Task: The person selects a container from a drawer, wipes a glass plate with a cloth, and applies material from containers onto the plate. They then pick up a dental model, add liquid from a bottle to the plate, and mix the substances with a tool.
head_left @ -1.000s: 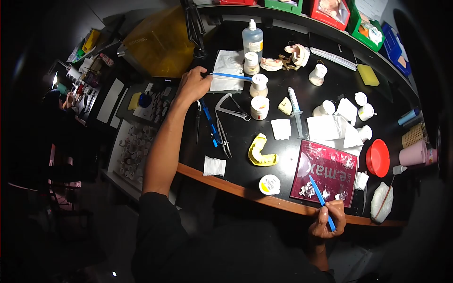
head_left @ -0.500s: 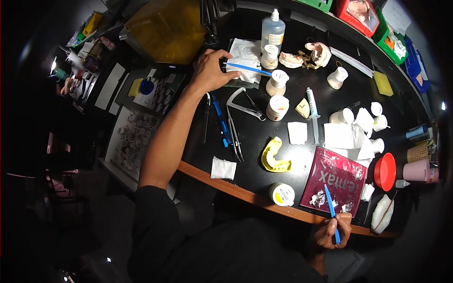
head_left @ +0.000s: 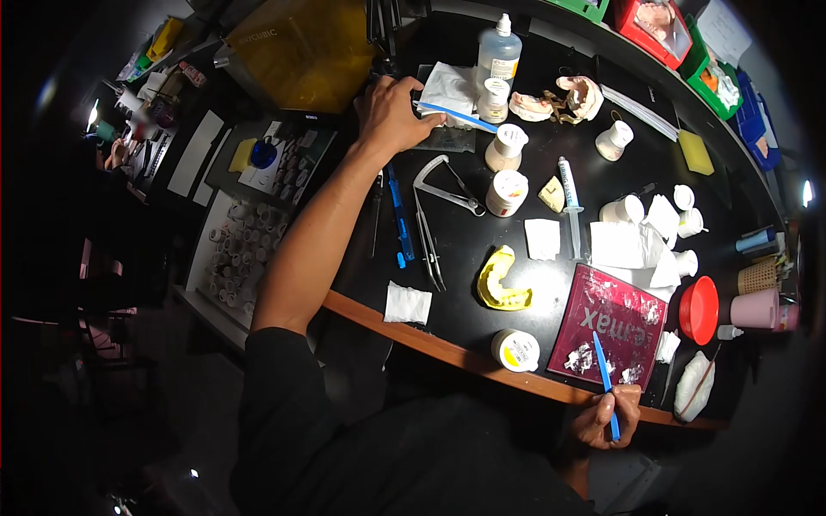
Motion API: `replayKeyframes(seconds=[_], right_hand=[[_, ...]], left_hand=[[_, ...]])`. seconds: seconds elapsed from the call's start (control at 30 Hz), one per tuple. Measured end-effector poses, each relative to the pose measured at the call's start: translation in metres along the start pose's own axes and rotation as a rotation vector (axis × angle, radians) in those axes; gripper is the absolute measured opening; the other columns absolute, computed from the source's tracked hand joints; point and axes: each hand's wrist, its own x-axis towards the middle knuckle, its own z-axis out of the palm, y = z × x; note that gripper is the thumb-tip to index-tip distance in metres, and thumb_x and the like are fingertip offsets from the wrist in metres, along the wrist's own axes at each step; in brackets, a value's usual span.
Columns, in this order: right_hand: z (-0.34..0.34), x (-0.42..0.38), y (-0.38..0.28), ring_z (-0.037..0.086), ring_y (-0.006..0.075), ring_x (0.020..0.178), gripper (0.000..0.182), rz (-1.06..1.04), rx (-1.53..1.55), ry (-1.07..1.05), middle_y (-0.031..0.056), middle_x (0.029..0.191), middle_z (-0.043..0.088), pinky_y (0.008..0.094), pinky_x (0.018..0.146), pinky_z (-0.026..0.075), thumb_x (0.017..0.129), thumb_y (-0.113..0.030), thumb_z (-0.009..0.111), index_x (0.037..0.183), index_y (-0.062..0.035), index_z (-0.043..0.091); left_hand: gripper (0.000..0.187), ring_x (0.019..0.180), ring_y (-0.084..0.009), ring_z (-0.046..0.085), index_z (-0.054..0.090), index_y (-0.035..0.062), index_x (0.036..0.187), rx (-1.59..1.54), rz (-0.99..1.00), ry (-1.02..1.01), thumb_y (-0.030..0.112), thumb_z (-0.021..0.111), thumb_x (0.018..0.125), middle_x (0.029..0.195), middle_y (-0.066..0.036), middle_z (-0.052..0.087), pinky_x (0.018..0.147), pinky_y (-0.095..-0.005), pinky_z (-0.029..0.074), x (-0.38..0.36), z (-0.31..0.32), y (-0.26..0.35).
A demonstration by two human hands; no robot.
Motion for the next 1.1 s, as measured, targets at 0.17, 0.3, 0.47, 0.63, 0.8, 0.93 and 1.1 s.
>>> replayKeyframes(seconds=[0.17, 0.3, 0.47, 0.63, 0.8, 0.93, 1.1], right_hand=[[0.001, -0.001, -0.001, 0.047, 0.0153, 0.066, 0.009, 0.016, -0.018, 0.017, 0.0105, 0.074, 0.053, 0.0282, 0.059, 0.036, 0.095, 0.000, 0.054, 0.101, 0.0047, 0.059], [0.000, 0.000, -0.001, 0.047, 0.0156, 0.066, 0.009, -0.002, -0.019, -0.002, 0.0102, 0.075, 0.053, 0.0288, 0.058, 0.038, 0.095, 0.001, 0.054, 0.101, 0.0044, 0.060], [-0.001, 0.001, -0.001, 0.048, 0.0174, 0.064, 0.011, -0.005, -0.034, -0.003, 0.0098, 0.071, 0.054, 0.0312, 0.058, 0.039, 0.091, 0.005, 0.056, 0.101, 0.0035, 0.060], [0.000, 0.002, -0.002, 0.048, 0.0177, 0.061, 0.013, 0.007, -0.031, 0.008, 0.0077, 0.065, 0.053, 0.0324, 0.058, 0.038, 0.089, 0.007, 0.056, 0.101, 0.0032, 0.060], [-0.001, 0.005, -0.003, 0.049, 0.0172, 0.059, 0.012, -0.014, -0.050, -0.021, 0.0058, 0.059, 0.053, 0.0324, 0.059, 0.041, 0.089, 0.005, 0.057, 0.099, 0.0034, 0.062], [0.003, 0.013, -0.008, 0.052, 0.0179, 0.059, 0.012, -0.037, -0.055, -0.044, 0.0056, 0.060, 0.056, 0.0329, 0.060, 0.043, 0.087, 0.004, 0.058, 0.098, 0.0031, 0.065], [0.001, 0.016, -0.009, 0.060, 0.0210, 0.063, 0.016, -0.004, -0.026, -0.110, 0.0090, 0.066, 0.065, 0.0334, 0.063, 0.048, 0.085, 0.007, 0.060, 0.098, 0.0053, 0.069]], left_hand=[[0.068, 0.119, -0.0371, 0.066, 0.072, 0.0076, 0.126, -0.037, 0.042, 0.011, 0.045, 0.095, 0.075, 0.120, -0.019, 0.068, 0.105, -0.0461, 0.052, -0.004, -0.007, 0.002], [0.069, 0.118, -0.0361, 0.067, 0.072, 0.0067, 0.127, -0.081, 0.064, 0.009, 0.045, 0.095, 0.075, 0.119, -0.020, 0.069, 0.104, -0.0455, 0.052, -0.004, -0.015, 0.002], [0.062, 0.122, -0.0383, 0.064, 0.072, 0.0108, 0.127, -0.132, 0.083, -0.021, 0.041, 0.094, 0.077, 0.125, -0.020, 0.067, 0.108, -0.0472, 0.050, -0.008, -0.019, -0.005], [0.048, 0.122, -0.0373, 0.064, 0.075, 0.0107, 0.119, -0.135, 0.115, -0.055, 0.032, 0.092, 0.080, 0.123, -0.018, 0.068, 0.109, -0.0461, 0.049, -0.015, -0.025, -0.004], [0.035, 0.116, -0.0378, 0.067, 0.078, 0.0095, 0.110, -0.191, 0.172, 0.012, 0.023, 0.089, 0.080, 0.116, -0.018, 0.071, 0.105, -0.0457, 0.052, -0.019, -0.035, 0.001], [0.024, 0.094, -0.0236, 0.068, 0.079, 0.0075, 0.104, -0.301, 0.258, 0.025, 0.011, 0.084, 0.081, 0.101, -0.010, 0.072, 0.084, -0.0353, 0.054, -0.029, -0.052, 0.021], [0.016, 0.075, -0.0128, 0.060, 0.077, 0.0046, 0.098, -0.428, 0.266, -0.163, 0.004, 0.080, 0.083, 0.092, -0.003, 0.072, 0.066, -0.0283, 0.043, -0.065, -0.100, 0.075]])
